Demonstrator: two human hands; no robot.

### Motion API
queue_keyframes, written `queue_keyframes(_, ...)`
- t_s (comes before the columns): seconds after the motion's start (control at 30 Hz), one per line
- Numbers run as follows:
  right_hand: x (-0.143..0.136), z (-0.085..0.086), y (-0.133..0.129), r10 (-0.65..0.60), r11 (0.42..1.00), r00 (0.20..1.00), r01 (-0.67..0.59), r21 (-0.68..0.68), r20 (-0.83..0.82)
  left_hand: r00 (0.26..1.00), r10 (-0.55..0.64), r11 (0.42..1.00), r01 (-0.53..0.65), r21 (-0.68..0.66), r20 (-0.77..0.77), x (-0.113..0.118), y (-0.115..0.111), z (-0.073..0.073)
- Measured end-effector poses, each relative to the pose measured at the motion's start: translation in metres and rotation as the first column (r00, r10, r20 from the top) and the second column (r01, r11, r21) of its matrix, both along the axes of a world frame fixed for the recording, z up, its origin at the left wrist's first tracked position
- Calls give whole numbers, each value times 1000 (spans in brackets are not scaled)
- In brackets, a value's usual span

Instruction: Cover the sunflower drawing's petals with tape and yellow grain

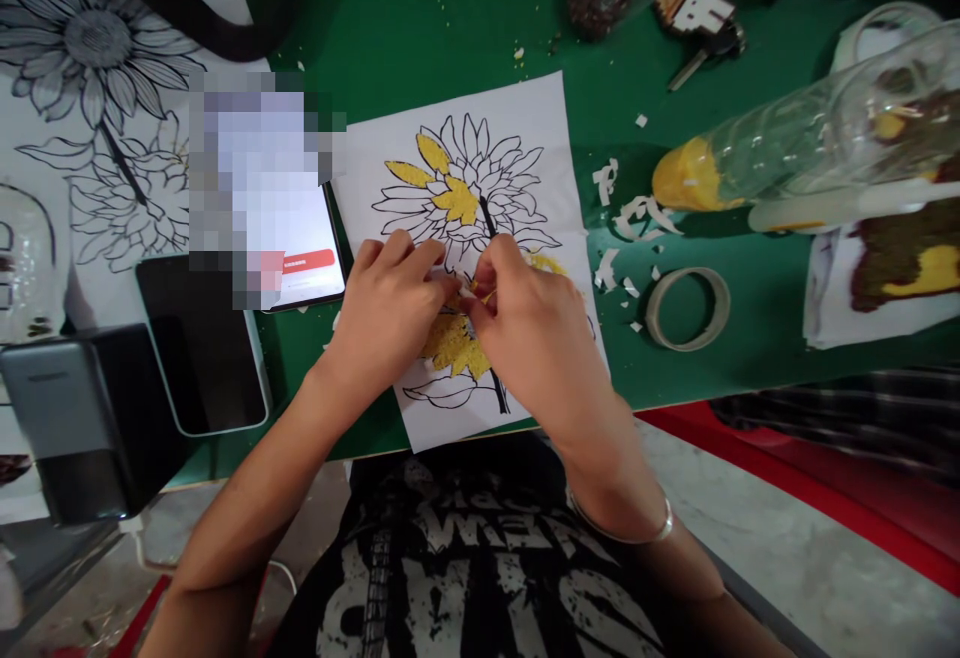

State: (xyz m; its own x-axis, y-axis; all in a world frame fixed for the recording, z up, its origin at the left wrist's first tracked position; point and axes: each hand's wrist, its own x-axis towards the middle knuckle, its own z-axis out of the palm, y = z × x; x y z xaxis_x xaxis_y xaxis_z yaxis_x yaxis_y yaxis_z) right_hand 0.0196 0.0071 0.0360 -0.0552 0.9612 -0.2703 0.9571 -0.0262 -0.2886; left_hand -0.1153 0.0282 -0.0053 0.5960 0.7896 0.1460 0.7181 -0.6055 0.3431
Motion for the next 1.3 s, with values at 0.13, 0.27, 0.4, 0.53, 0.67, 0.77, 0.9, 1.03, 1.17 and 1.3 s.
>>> queue_keyframes(0.13,-1,1,5,-11,999,1000,11,-43,-3,1000,6,1000,-6,-17,-8,1,0,0)
queue_keyframes(0.27,0,-1,8,-57,996,995,50,-79,-83,1000,5,1000,-5,-20,-19,1,0,0)
queue_keyframes(0.4,3,-6,6,-148,988,974,140,-59,-173,1000,3,1000,-4,-22,-18,1,0,-1)
queue_keyframes(0.53,6,-15,2,-267,964,915,256,-75,-303,1000,19,1000,-18,16,-24,1,-1,-4)
queue_keyframes(0.67,7,-23,-3,-339,937,852,343,-66,-400,999,31,999,-30,36,-17,2,-2,-5)
queue_keyframes(0.77,6,-27,-5,-361,924,831,379,-45,-424,999,35,999,-35,29,-19,3,-1,-5)
queue_keyframes(0.9,3,-30,-7,-359,919,823,394,-11,-439,999,48,998,-47,43,-26,3,-1,-6)
queue_keyframes(1.03,-1,-29,-8,-319,923,849,379,65,-421,998,53,997,-52,64,-19,4,-1,-5)
queue_keyframes(1.17,-4,-28,-9,-284,927,896,347,140,-341,999,44,999,-44,26,-21,3,-1,-4)
queue_keyframes(1.3,-3,-27,-10,-247,936,924,305,174,-293,999,40,999,-40,-32,-13,2,0,-3)
